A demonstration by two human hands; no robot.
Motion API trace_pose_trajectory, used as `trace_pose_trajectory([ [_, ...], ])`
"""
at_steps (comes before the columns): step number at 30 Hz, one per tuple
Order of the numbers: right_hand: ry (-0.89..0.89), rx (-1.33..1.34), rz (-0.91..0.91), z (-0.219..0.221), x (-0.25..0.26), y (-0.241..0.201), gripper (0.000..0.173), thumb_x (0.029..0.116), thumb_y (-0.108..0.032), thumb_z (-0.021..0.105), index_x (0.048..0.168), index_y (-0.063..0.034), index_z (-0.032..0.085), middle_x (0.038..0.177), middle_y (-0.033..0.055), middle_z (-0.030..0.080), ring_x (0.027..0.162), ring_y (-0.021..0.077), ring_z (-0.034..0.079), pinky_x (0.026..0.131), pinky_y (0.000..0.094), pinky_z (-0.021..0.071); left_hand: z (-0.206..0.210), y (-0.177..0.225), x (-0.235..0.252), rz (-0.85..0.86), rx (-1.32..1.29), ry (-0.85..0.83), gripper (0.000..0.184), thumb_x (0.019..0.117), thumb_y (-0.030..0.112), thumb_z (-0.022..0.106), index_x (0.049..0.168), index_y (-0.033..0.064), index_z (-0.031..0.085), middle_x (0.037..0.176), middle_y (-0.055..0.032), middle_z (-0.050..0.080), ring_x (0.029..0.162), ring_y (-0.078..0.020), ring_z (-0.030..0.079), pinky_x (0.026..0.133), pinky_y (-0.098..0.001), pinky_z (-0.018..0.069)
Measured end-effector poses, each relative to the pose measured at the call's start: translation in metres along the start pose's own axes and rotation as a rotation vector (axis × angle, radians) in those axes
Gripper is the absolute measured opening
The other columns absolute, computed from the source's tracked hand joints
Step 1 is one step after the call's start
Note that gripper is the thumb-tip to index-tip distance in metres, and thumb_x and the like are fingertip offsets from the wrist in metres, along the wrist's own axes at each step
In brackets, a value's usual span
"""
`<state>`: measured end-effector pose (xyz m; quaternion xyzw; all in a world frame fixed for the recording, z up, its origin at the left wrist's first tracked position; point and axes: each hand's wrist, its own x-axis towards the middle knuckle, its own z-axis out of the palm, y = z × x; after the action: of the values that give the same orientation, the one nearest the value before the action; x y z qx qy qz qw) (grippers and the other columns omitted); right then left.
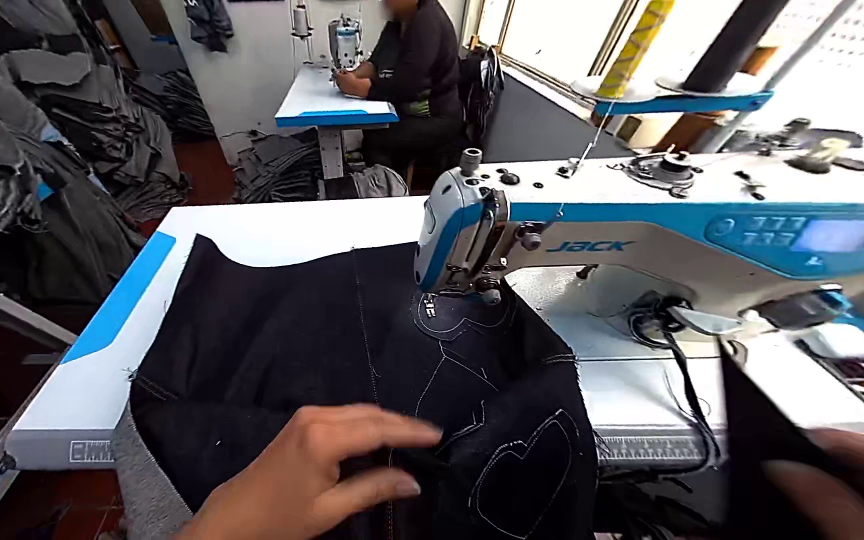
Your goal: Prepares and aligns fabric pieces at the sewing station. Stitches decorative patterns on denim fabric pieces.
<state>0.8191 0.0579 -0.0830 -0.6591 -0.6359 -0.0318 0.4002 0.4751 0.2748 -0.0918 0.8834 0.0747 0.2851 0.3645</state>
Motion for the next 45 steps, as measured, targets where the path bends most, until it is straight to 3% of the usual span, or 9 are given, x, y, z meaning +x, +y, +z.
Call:
trace_pose_trajectory([
  [3,-0.192,0.205,-0.258,0.049,0.06,-0.064,0.029,0.104,-0.026,0.061,0.128,-0.0106,0.056,0.101,0.005,0.072,0.088,0.0036,0.068,0.077,0.0222,0.0573,-0.001,-0.019,0.021,-0.184,-0.18,0.123,0.082,0.0858,0.041,0.079,0.153,0.0098,0.045,0.151,-0.0039,0.052,0.135,-0.0138,0.054,0.108,-0.0363,0.0515],
  [5,-0.095,0.253,-0.375,0.096,0.098,-0.077,0.029,0.1029,-0.032,0.061,0.126,-0.0164,0.055,0.088,-0.0052,0.066,0.07,-0.0024,0.06,0.061,0.0147,0.051,-0.008,-0.027,0.026,-0.3,-0.336,0.297,0.074,0.077,0.025,0.086,0.142,0.0106,0.055,0.134,0.0029,0.065,0.119,-0.0061,0.063,0.099,-0.0286,0.0569],
  [7,-0.076,0.245,-0.39,0.137,0.13,-0.073,0.035,0.0983,-0.023,0.064,0.128,-0.0075,0.054,0.081,-0.0038,0.064,0.062,0.001,0.058,0.055,0.0177,0.0512,-0.019,-0.035,0.029,-0.477,-0.44,0.506,0.035,0.0798,0.005,0.082,0.112,0.0097,0.069,0.098,0.0022,0.077,0.088,-0.0061,0.074,0.079,-0.0275,0.0634],
  [12,-0.336,0.0,-0.212,0.232,0.138,-0.019,0.056,0.0946,-0.005,0.069,0.146,0.0011,0.046,0.091,0.0211,0.07,0.068,0.0369,0.071,0.063,0.0537,0.0591,-0.025,-0.109,0.012,-0.819,0.225,0.284,0.062,0.0917,0.025,0.078,0.141,0.0011,0.05,0.082,-0.013,0.068,0.071,-0.0274,0.065,0.072,-0.05,0.0556],
  [15,-0.34,0.046,-0.168,0.258,0.132,0.012,0.024,0.0934,-0.008,0.071,0.116,0.0011,0.069,0.092,0.018,0.069,0.077,0.0333,0.07,0.07,0.0519,0.0581,-0.014,-0.124,0.003,-0.812,0.372,0.21,0.058,0.0961,0.027,0.073,0.145,0.0085,0.05,0.076,-0.0096,0.065,0.065,-0.0266,0.063,0.068,-0.0493,0.0535],
  [22,-0.181,0.128,-0.106,0.266,0.123,0.017,0.016,0.0957,-0.016,0.065,0.102,-0.0052,0.075,0.08,0.0065,0.068,0.063,0.0191,0.064,0.059,0.04,0.0544,-0.014,-0.138,-0.011,-0.578,0.354,0.278,0.024,0.0907,0.023,0.077,0.111,0.0116,0.075,0.086,-0.0035,0.071,0.06,-0.0141,0.054,0.06,-0.0364,0.0476],
  [28,-0.319,0.046,0.082,0.258,0.133,0.005,0.051,0.0899,-0.036,0.078,0.12,0.004,0.066,0.074,0.0099,0.062,0.062,0.0263,0.059,0.061,0.0476,0.0511,-0.014,-0.132,-0.007,-0.695,0.216,0.309,0.024,0.0886,0.028,0.08,0.11,0.0165,0.075,0.067,0.0039,0.058,0.053,-0.0081,0.045,0.056,-0.0298,0.0408],
  [33,-0.527,-0.063,0.153,0.25,0.153,-0.004,0.03,0.096,-0.028,0.073,0.089,-0.0001,0.068,0.075,0.0131,0.062,0.07,0.0317,0.063,0.064,0.0527,0.0505,-0.012,-0.133,-0.006,-0.691,0.3,0.306,0.025,0.0896,0.031,0.079,0.11,0.0162,0.075,0.064,0.0032,0.055,0.051,-0.0098,0.044,0.054,-0.0323,0.0405],
  [45,-0.365,0.044,0.131,0.25,0.144,0.011,0.029,0.0905,-0.022,0.08,0.104,0.0002,0.067,0.066,0.0083,0.061,0.057,0.0257,0.06,0.055,0.0476,0.0504,-0.031,-0.117,0.017,-0.894,0.327,0.032,0.035,0.0872,0.033,0.082,0.116,0.0154,0.073,0.079,-0.0011,0.067,0.065,-0.0154,0.059,0.067,-0.0382,0.0508],
])
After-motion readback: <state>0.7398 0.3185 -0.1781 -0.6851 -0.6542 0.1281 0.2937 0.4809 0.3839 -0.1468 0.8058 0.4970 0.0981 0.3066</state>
